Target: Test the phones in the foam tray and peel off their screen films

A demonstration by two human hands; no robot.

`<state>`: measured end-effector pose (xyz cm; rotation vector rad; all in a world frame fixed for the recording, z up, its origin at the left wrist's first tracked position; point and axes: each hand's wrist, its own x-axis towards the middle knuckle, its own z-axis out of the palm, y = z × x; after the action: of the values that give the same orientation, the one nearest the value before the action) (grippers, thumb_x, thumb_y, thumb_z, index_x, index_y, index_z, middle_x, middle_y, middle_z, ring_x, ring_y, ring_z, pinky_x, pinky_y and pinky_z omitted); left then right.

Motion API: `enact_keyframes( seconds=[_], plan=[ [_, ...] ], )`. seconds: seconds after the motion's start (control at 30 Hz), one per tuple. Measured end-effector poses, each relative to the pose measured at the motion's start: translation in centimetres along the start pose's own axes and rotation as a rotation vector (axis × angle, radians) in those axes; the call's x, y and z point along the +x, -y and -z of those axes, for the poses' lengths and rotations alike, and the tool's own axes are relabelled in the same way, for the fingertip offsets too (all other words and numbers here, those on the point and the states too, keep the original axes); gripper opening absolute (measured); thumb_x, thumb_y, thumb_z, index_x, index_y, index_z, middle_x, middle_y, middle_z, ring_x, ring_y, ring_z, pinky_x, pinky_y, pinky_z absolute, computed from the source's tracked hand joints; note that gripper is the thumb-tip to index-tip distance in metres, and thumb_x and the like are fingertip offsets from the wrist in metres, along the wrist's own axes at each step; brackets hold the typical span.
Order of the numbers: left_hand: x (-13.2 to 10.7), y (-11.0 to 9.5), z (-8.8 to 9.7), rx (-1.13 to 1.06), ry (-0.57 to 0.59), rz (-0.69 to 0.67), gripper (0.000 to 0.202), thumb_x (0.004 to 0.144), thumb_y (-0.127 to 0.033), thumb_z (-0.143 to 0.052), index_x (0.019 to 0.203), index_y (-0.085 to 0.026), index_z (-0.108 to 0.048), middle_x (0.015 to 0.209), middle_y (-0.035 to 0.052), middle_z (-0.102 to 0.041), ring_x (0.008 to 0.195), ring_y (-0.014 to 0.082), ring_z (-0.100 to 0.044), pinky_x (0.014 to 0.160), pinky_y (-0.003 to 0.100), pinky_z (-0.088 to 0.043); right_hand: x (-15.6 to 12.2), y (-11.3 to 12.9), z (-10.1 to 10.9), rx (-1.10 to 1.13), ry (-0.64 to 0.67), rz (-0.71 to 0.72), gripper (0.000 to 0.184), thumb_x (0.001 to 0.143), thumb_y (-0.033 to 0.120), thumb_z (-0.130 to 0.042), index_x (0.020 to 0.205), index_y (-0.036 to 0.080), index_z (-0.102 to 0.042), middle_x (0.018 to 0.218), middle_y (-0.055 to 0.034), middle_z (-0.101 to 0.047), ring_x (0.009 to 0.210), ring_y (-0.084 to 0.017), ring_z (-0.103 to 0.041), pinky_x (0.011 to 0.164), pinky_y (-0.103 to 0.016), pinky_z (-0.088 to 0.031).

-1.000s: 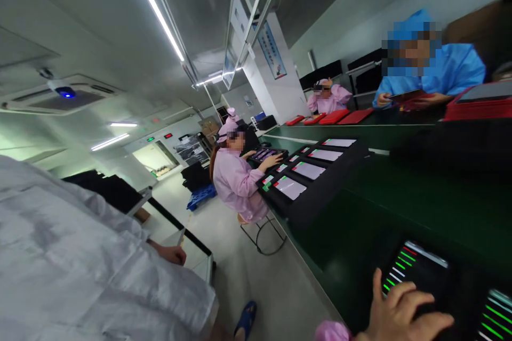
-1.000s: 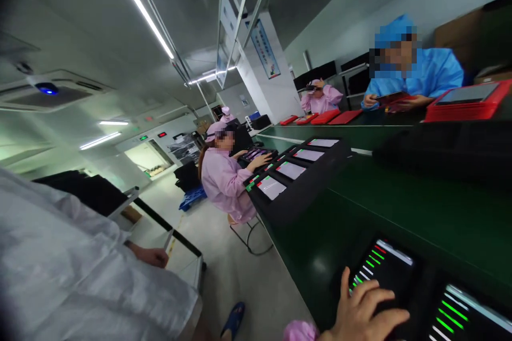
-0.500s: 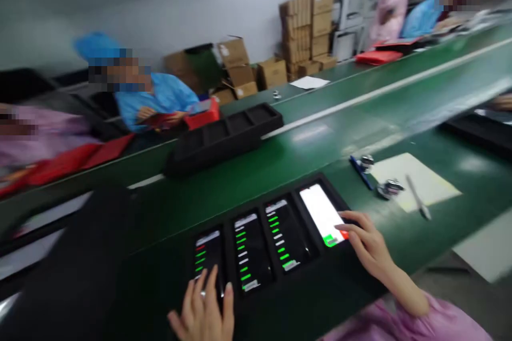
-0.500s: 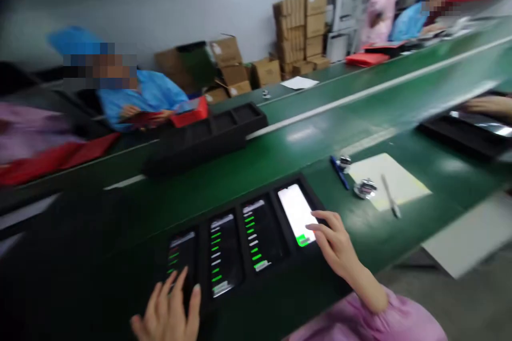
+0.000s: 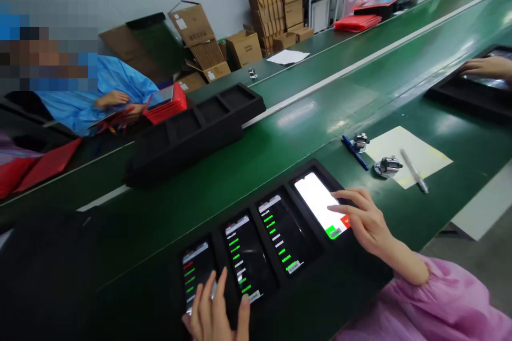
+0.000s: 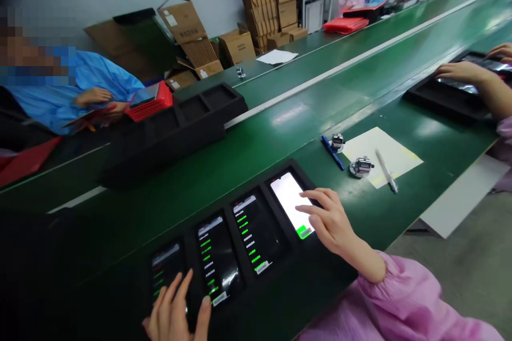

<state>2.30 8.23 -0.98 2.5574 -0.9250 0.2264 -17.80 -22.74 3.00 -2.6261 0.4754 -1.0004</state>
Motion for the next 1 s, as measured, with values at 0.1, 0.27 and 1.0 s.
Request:
enact_keyframes(
  seconds=[0.1, 0.27, 1.0],
  plan=[
    [2.5, -1.2, 0.2, 0.035, 0.074, -0.038, 0.045, 0.103, -0.05, -0.042, 0.14, -0.029, -0.054, 0.15, 0.0141, -0.053, 0.145, 0.04, -0.042, 0.114, 0.082, -0.023, 0.8, -0.5, -1.2, -0.067, 0.104, -0.024, 0.042, 0.109, 0.031, -0.037, 0.109, 0.026, -0.078, 0.122, -0.0101, -0.072, 0.108, -0.027, -0.062, 0.086, -0.045, -0.053],
    [3.8, -1.1, -0.2, 0.054, 0.009, -0.04, 0.05, 0.102, -0.054, -0.042, 0.142, -0.025, -0.053, 0.145, 0.0155, -0.056, 0.145, 0.0399, -0.041, 0.118, 0.08, -0.017, 0.5, -1.0, -1.8, -0.133, 0.161, -0.048, 0.043, 0.109, 0.033, -0.035, 0.113, 0.027, -0.077, 0.125, -0.0107, -0.07, 0.112, -0.028, -0.06, 0.09, -0.047, -0.052],
    [2.3, -0.4, 0.2, 0.115, 0.045, 0.003, 0.05, 0.102, -0.055, -0.042, 0.14, -0.029, -0.061, 0.152, 0.0174, -0.05, 0.142, 0.0422, -0.042, 0.109, 0.088, -0.02, 3.3, 3.3, -3.4, -0.131, 0.15, 0.24, 0.034, 0.108, 0.036, -0.041, 0.12, 0.031, -0.073, 0.127, -0.0073, -0.071, 0.113, -0.028, -0.062, 0.096, -0.048, -0.044]
  ],
)
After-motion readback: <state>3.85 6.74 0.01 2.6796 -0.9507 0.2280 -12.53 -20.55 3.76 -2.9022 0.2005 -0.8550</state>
